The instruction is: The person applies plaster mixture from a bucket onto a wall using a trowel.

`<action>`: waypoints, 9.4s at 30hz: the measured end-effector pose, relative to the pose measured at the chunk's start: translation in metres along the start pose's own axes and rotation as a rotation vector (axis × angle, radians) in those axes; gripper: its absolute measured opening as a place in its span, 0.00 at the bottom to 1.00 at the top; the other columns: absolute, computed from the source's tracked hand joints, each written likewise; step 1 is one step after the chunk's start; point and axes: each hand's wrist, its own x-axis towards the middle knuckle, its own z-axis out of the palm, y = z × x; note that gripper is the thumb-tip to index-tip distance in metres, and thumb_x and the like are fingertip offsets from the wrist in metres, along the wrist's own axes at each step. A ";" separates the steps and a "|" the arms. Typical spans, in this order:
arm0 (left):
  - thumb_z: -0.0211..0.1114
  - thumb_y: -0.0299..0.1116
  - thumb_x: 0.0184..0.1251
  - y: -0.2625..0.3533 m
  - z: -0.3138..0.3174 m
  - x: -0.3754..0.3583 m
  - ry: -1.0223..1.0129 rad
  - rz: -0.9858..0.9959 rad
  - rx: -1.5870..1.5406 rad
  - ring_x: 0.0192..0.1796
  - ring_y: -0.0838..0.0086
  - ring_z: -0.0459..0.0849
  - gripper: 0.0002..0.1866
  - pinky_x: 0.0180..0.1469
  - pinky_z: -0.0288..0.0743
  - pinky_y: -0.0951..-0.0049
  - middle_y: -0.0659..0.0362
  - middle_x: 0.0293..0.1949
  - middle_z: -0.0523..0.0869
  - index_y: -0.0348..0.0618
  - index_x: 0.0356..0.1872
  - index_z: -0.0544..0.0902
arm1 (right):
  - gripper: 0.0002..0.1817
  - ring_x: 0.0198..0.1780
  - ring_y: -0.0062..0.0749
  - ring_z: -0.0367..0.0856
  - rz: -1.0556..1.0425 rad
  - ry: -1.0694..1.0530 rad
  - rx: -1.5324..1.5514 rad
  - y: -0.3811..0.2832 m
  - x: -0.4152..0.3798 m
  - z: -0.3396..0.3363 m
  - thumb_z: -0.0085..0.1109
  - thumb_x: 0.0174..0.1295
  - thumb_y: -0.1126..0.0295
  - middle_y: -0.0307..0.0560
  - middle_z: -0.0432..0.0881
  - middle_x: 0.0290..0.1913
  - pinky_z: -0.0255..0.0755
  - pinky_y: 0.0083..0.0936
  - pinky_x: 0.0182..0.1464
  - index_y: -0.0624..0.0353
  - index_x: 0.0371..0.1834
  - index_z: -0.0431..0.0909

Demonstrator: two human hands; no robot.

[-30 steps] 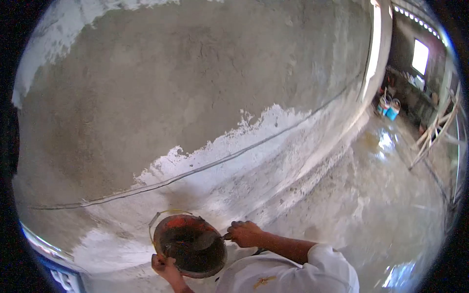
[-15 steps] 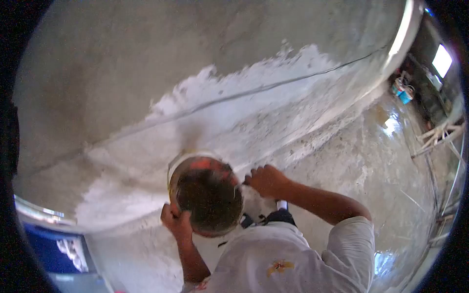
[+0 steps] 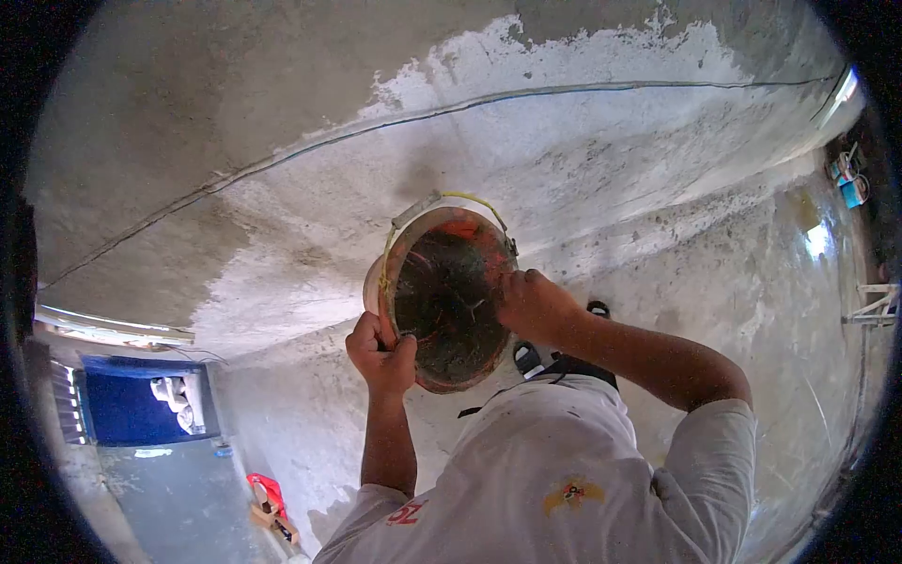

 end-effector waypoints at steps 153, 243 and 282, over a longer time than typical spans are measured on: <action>0.61 0.19 0.41 0.176 0.297 0.008 0.194 -0.201 0.297 0.22 0.83 0.61 0.15 0.24 0.52 0.76 0.66 0.19 0.66 0.45 0.20 0.62 | 0.20 0.47 0.37 0.87 0.091 0.448 0.732 0.245 -0.142 0.036 0.71 0.47 0.65 0.41 0.87 0.47 0.80 0.35 0.47 0.47 0.47 0.89; 0.62 0.25 0.33 0.164 0.235 -0.026 0.660 -0.446 -0.239 0.30 0.79 0.59 0.19 0.35 0.60 0.78 0.69 0.28 0.59 0.50 0.24 0.60 | 0.24 0.19 0.25 0.68 0.207 0.905 2.022 0.417 -0.121 0.106 0.48 0.78 0.48 0.39 0.70 0.21 0.67 0.26 0.22 0.59 0.34 0.71; 0.64 0.22 0.36 0.170 0.293 -0.012 0.577 -0.335 -0.037 0.29 0.78 0.60 0.18 0.29 0.57 0.70 0.67 0.23 0.61 0.46 0.20 0.61 | 0.11 0.33 0.46 0.85 0.287 0.466 0.725 0.342 -0.224 0.024 0.70 0.56 0.68 0.47 0.86 0.33 0.79 0.39 0.36 0.54 0.41 0.81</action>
